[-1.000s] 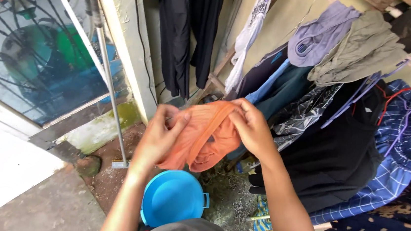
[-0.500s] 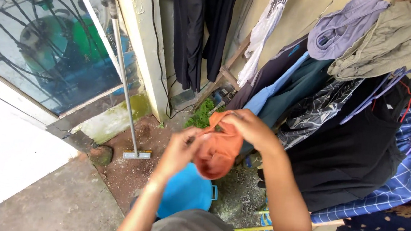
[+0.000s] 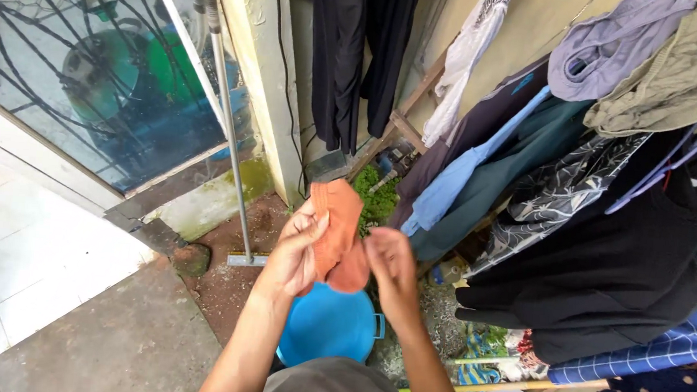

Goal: Hanging various items of clothing and laundry on a drying line or hangers.

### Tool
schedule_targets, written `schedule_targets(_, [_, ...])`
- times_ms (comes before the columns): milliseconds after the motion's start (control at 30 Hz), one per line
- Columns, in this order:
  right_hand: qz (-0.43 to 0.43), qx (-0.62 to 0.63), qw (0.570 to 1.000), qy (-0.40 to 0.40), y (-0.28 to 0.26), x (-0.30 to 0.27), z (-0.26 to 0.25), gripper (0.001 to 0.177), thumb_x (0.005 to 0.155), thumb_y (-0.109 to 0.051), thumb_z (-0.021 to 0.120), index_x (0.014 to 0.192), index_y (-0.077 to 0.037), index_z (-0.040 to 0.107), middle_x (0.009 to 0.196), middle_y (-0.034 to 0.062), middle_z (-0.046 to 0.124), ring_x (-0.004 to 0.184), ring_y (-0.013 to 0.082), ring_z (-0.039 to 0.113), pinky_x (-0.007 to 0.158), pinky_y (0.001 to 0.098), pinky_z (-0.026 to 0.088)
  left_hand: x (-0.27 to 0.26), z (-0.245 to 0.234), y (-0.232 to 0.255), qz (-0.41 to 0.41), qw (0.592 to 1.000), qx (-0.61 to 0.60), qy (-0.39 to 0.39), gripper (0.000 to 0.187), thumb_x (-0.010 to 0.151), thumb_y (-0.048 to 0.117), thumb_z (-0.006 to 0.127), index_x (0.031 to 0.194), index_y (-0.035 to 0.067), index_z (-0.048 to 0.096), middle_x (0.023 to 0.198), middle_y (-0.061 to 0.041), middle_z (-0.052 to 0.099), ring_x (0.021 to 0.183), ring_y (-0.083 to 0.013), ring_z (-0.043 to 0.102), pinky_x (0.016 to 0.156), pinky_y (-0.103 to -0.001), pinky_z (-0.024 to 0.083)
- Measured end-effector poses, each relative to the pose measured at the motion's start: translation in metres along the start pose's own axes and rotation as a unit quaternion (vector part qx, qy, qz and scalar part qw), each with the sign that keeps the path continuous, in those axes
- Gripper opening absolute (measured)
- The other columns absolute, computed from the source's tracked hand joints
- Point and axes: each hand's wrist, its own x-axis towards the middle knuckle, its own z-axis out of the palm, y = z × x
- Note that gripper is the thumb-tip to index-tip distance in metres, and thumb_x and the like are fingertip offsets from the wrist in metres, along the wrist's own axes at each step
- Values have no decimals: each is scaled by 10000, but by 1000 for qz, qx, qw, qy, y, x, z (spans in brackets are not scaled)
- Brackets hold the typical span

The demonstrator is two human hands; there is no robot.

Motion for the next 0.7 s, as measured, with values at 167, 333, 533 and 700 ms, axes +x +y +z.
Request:
schedule_targets(167, [-25, -35, 998, -42, 25, -8, 18, 685, 890, -78, 675, 1459, 5, 302, 1402, 104, 485, 1295, 221, 488, 1039, 356, 413, -10, 16, 4, -23, 998, 51, 8, 561, 946, 47, 632, 1473, 16, 442, 1367, -119, 640, 1238, -203, 660, 1081, -349, 517])
schedule_targets(333, [158, 23, 987, -34, 81, 7, -17, 441, 938, -67, 508, 1370, -15, 579, 1313, 117, 679, 1212, 252, 643, 1012, 349, 512, -17, -46, 35, -30, 960, 244, 135, 294, 996, 140, 643, 1249, -11, 651, 1115, -86, 747, 958, -134, 722, 836, -279, 588])
schedule_targets(533, [283, 522, 802, -62, 76, 17, -57, 417, 1032, -200, 530, 1381, 27, 518, 1274, 181, 673, 1164, 291, 649, 1023, 470, 509, -24, -166, 27, -99, 955, 151, 235, 226, 1005, 253, 673, 1055, 33, 682, 924, -60, 771, 677, -122, 708, 543, -272, 594])
schedule_targets(700, [240, 677, 680, -150, 36, 11, -69, 558, 1076, -111, 474, 1603, 38, 363, 1389, 231, 618, 1293, 297, 615, 1147, 439, 474, -35, -228, 2, -11, 968, -69, 241, 246, 1065, 237, 671, 1189, 25, 675, 945, -84, 739, 755, -162, 736, 644, -303, 625])
